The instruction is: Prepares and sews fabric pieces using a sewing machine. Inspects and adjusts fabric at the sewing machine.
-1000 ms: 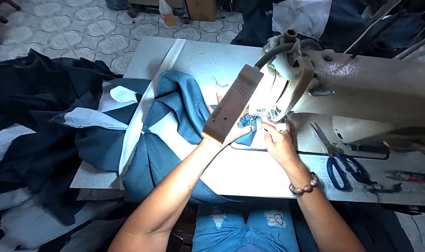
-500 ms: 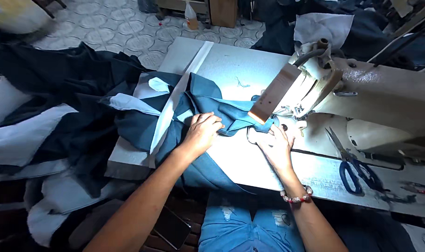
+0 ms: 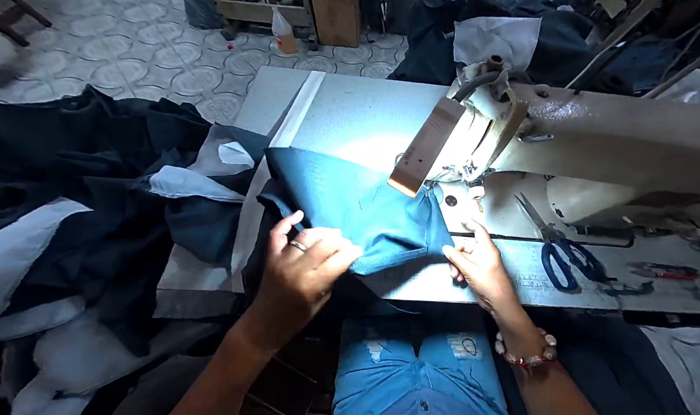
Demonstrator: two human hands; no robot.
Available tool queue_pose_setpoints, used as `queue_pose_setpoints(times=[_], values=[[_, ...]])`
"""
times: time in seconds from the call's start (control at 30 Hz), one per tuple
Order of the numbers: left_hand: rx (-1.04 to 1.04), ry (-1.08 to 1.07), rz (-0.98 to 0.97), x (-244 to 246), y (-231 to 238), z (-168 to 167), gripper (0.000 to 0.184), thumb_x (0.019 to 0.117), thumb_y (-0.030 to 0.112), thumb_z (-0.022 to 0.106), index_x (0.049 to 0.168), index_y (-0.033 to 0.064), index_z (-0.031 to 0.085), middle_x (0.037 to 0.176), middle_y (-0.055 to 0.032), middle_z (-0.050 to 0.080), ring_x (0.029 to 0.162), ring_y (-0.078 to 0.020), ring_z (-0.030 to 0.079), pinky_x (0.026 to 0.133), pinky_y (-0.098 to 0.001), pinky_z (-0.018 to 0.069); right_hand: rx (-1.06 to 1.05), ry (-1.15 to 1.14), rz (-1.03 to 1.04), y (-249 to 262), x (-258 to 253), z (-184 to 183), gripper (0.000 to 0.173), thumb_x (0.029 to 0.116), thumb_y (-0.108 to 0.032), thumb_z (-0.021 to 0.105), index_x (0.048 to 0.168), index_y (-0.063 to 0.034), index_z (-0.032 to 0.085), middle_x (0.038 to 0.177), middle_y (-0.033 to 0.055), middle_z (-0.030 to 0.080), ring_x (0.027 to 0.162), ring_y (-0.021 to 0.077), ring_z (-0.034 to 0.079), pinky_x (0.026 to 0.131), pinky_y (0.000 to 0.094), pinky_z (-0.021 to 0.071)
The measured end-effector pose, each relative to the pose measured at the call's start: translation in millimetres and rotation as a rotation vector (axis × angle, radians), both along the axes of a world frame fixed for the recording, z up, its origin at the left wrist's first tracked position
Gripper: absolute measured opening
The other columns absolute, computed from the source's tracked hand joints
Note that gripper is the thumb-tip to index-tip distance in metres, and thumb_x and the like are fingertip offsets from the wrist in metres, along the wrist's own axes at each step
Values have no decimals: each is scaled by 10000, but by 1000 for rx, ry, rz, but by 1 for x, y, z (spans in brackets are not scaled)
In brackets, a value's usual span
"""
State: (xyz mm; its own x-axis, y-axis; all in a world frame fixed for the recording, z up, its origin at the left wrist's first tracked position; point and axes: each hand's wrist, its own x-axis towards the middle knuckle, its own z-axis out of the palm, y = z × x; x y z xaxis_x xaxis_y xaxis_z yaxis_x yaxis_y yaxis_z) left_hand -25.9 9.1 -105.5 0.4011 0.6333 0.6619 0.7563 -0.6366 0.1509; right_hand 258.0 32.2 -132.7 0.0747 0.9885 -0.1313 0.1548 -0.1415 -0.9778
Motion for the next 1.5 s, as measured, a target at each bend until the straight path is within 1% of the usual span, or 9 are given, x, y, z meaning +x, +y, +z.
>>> queue_pose_setpoints(times=[0.13, 0.27, 0.4, 0.5, 0.6, 0.67, 0.73, 1.1, 1.5], values=[[42, 36, -22, 6, -2, -1, 230, 1029, 86, 526, 1035, 163, 742, 986, -42, 752, 1112, -202, 665, 1124, -520, 313, 195, -489, 44, 18, 2, -3, 694, 945, -208, 688, 1509, 55, 381, 949, 145, 668, 689, 143, 598, 659, 332, 528], [85, 143, -19, -7, -2, 1, 221, 1028, 88, 538, 1046, 164, 744, 1007, -28, 759, 1158, -207, 655, 1148, -534, 299, -69, -701, 165, 35, -18, 1, 837, 920, -292, 700, 1611, -110, 263, 1131, 275, 688, 1017, 464, 675, 879, 642, 501], [110, 297, 30, -43, 11, 1, 245, 986, 27, 562, 1002, 124, 786, 1032, -56, 773, 1204, -287, 645, 1149, -590, 290, -64, -702, 176, 31, -18, -2, 777, 885, -109, 676, 1584, -109, 336, 1077, 277, 685, 955, 458, 669, 831, 640, 505], [-177, 306, 163, -40, 18, 6, 198, 854, -31, 662, 930, 96, 795, 981, -113, 763, 1206, -444, 620, 1133, -727, 229, -13, -690, 144, 28, -19, -6, 668, 887, -90, 659, 1517, -72, 437, 891, 222, 672, 794, 388, 646, 740, 575, 508], [-519, 289, 150, 3, 15, 22, 416, 862, 414, 745, 1138, 105, 776, 1177, -196, 711, 1303, -546, 508, 1100, -822, 168, 22, -672, 132, 27, -18, -11, 624, 879, -67, 644, 1481, -44, 480, 819, 179, 654, 724, 334, 620, 697, 536, 505], [-531, 266, 26, 49, 24, 22, 448, 914, 476, 655, 1169, 124, 760, 1268, -140, 698, 1340, -442, 523, 1105, -719, 303, 32, -679, 129, 28, -16, -12, 606, 874, -68, 660, 1459, -45, 503, 775, 152, 633, 678, 302, 597, 661, 514, 499], [-483, 190, -140, 91, 48, 3, 255, 936, 235, 639, 1030, 41, 776, 1222, -155, 718, 1298, -402, 575, 1033, -606, 429, 34, -676, 130, 27, -17, -10, 597, 872, -46, 670, 1446, -29, 503, 772, 149, 627, 666, 285, 587, 660, 495, 497], [-343, 87, -176, 95, 80, -71, 394, 977, 242, 410, 1081, 126, 772, 1286, -82, 706, 1392, -396, 499, 1111, -710, 286, 14, -701, 111, 26, -17, -10, 530, 880, -48, 650, 1401, -40, 553, 815, 167, 660, 702, 308, 625, 673, 504, 509], [-404, 146, -156, 104, 91, -69, 458, 1004, 312, 382, 1254, 144, 726, 1115, -127, 663, 1081, -341, 599, 917, -586, 388, 184, -755, -20, 10, -31, -13, 343, 923, -43, 614, 1249, 47, 663, 887, 238, 730, 800, 422, 720, 724, 568, 560]])
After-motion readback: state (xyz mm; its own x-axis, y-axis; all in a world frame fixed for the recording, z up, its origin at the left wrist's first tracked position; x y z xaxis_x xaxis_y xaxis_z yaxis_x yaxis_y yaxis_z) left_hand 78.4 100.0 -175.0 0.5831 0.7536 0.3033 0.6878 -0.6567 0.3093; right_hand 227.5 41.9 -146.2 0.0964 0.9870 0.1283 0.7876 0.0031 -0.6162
